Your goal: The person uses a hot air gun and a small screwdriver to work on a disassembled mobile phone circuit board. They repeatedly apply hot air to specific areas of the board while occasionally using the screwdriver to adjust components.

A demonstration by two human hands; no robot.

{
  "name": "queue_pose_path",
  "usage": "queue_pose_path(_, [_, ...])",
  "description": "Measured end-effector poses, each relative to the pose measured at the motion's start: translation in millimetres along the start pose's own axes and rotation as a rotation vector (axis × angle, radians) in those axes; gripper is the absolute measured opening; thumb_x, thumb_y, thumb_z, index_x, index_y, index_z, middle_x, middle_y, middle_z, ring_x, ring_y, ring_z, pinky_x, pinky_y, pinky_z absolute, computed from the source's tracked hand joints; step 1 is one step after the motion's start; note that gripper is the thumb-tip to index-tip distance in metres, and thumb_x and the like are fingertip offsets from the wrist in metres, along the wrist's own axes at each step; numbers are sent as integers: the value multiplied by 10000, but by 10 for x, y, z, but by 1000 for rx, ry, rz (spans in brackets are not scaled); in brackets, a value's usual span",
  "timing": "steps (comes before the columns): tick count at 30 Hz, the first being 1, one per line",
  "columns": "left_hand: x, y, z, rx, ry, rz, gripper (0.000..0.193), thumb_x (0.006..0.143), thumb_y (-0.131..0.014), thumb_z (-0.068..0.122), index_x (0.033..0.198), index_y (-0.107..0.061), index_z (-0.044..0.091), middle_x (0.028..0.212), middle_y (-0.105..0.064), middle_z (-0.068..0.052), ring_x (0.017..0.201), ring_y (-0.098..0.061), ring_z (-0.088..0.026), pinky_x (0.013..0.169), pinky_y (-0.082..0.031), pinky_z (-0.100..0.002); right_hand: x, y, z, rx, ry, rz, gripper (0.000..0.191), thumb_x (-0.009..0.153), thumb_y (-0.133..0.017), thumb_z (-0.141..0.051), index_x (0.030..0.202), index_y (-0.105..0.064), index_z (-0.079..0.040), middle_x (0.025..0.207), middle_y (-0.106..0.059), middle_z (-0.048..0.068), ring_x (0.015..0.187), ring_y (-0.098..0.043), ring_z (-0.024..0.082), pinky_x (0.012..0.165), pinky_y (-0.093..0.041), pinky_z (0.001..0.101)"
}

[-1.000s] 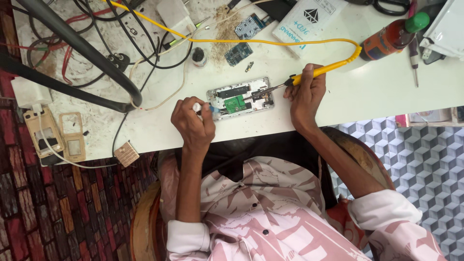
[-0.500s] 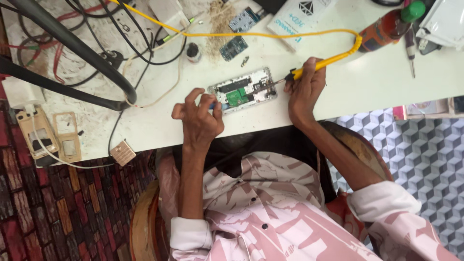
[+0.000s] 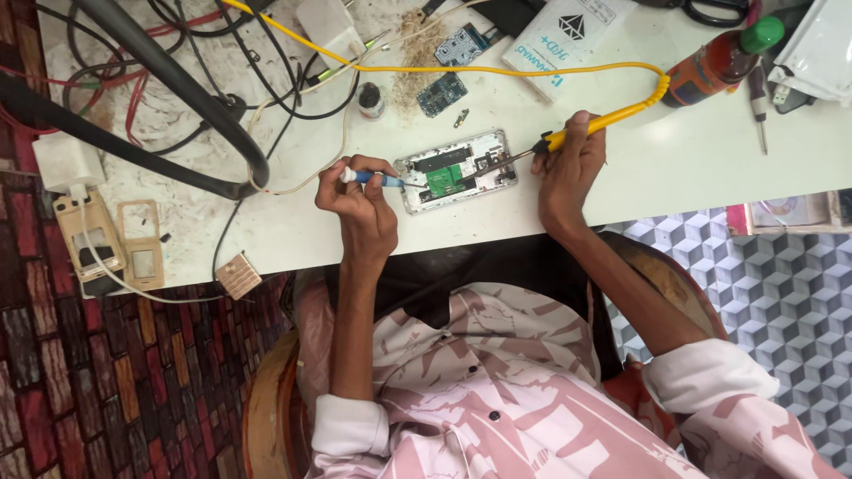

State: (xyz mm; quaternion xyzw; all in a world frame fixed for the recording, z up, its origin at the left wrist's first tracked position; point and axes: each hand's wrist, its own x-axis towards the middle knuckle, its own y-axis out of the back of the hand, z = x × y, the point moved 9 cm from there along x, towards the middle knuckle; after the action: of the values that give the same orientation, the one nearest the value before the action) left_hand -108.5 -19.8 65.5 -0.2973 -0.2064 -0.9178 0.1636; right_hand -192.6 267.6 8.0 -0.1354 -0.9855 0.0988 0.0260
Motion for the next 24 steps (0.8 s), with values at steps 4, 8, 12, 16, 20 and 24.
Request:
queue_pose_path(4, [-19, -12, -44, -53, 24, -5, 258, 1191, -354, 135, 1335, -145, 182, 967, -645, -158, 870, -510, -216, 947, -417, -411, -25, -25, -20, 3, 32, -27, 357, 1143, -465, -414, 1072, -456, -64, 740, -465, 12, 532, -433, 80, 500, -451, 248])
queue_pose_path(8, [-35, -36, -130, -260, 106, -36, 241, 1199, -336, 218, 1339, -139, 211, 968, -649, -184, 782, -525, -209, 780, -473, -337, -36, -55, -10, 8, 18, -55, 349, 1153, -457, -398, 1087, -466, -55, 728, -439, 5, 524, -394, 70, 506, -451, 249])
queue_pose_path(12, [-33, 12, -114, -385, 106, -3, 266, 1196, -357, 290, 1342, -144, 230, 952, -646, -219, 719, -535, -219, 743, -502, -358, -31, -29, 2, -4, 9, -19, 336, 1144, -439, -386, 1071, -457, -58, 726, -458, 4, 513, -412, 70, 494, -464, 249])
queue_pose_path(16, [-66, -19, -145, -509, 198, -22, 295, 1187, -379, 328, 1349, -153, 230, 944, -648, -216, 722, -568, -227, 762, -521, -353, -43, -48, -3, 16, 30, -45, 335, 1156, -437, -385, 1089, -450, -58, 729, -459, 8, 526, -412, 71, 508, -461, 251])
queue_pose_path(20, [-57, -80, -130, -519, 182, -80, 293, 1184, -386, 329, 1341, -162, 224, 961, -646, -223, 736, -592, -236, 765, -538, -361, -31, -30, 28, -5, -6, -28, 339, 1154, -437, -385, 1106, -465, -50, 724, -435, -1, 520, -392, 61, 501, -459, 248])
queue_pose_path(24, [-76, -133, -139, -479, 195, -145, 280, 1187, -379, 331, 1336, -174, 212, 961, -668, -202, 736, -594, -224, 774, -529, -353, -40, -44, -6, -21, 19, -32, 339, 1153, -431, -387, 1111, -461, -52, 719, -432, -2, 518, -403, 63, 499, -464, 247])
